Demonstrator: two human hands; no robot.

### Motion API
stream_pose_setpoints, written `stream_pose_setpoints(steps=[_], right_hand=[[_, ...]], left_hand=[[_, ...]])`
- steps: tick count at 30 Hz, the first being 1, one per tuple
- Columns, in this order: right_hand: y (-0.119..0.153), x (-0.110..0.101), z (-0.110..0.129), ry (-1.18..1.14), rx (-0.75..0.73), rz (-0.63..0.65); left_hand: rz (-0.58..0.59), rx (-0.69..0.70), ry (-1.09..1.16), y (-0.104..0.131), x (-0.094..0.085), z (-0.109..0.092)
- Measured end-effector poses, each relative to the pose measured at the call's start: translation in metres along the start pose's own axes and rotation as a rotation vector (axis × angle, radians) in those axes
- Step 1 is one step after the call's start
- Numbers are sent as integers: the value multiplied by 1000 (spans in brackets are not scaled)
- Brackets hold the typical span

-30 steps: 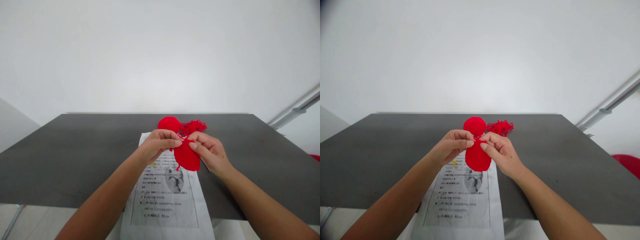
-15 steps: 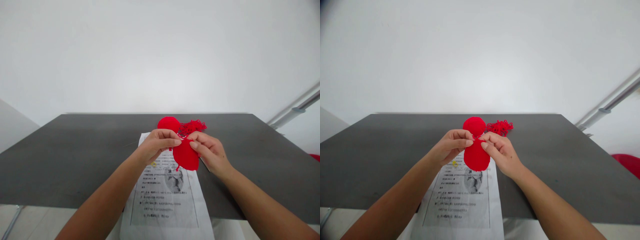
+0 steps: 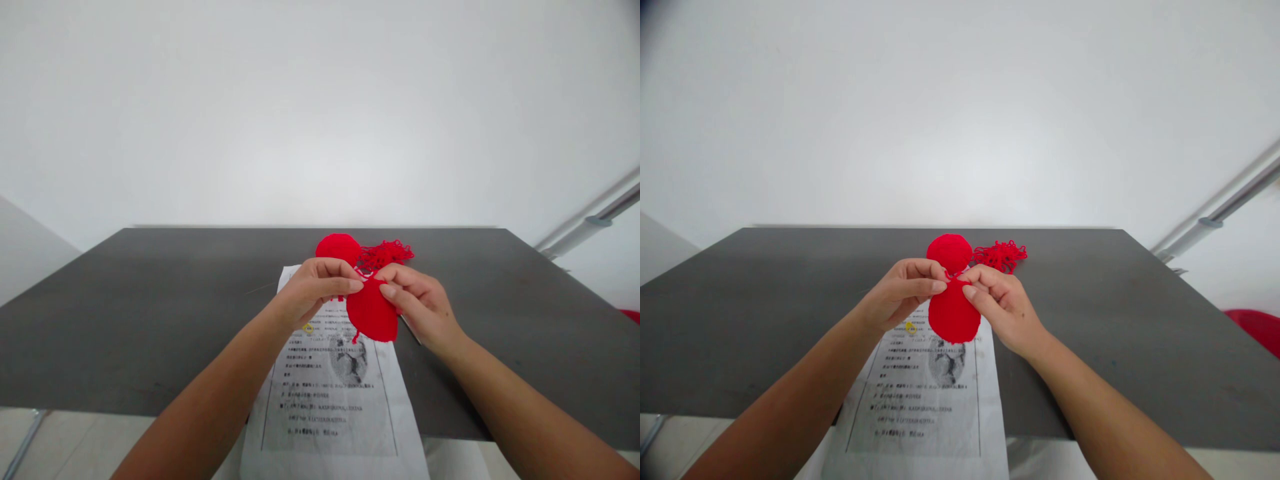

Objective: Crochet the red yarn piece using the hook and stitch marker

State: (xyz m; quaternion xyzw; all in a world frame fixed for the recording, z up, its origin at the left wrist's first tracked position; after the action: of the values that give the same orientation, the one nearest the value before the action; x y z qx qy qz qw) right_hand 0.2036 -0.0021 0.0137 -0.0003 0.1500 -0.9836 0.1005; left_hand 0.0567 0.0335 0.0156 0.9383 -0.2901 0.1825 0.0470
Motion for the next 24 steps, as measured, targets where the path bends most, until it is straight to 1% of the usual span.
stream_pose_setpoints(steps=[13, 24], right_hand=[[-1, -1, 1, 21, -12, -11], [-2, 1, 2, 35, 5, -22]], left_hand=[[-14, 12, -24, 0, -1, -1], [17, 41, -28, 0, 0, -3]])
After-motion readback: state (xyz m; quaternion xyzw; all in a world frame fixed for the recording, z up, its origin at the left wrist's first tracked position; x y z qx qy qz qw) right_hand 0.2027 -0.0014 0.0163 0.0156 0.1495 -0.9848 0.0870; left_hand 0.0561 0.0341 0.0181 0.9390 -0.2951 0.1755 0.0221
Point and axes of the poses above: each hand's wrist, its own y-axis away from the middle knuckle, its own x-axis out of the palm, z = x × y, the point moved 5 cm from there along -y, towards the middle knuckle, and after that the axes turned 3 degrees about x, right-handed, at the moved point
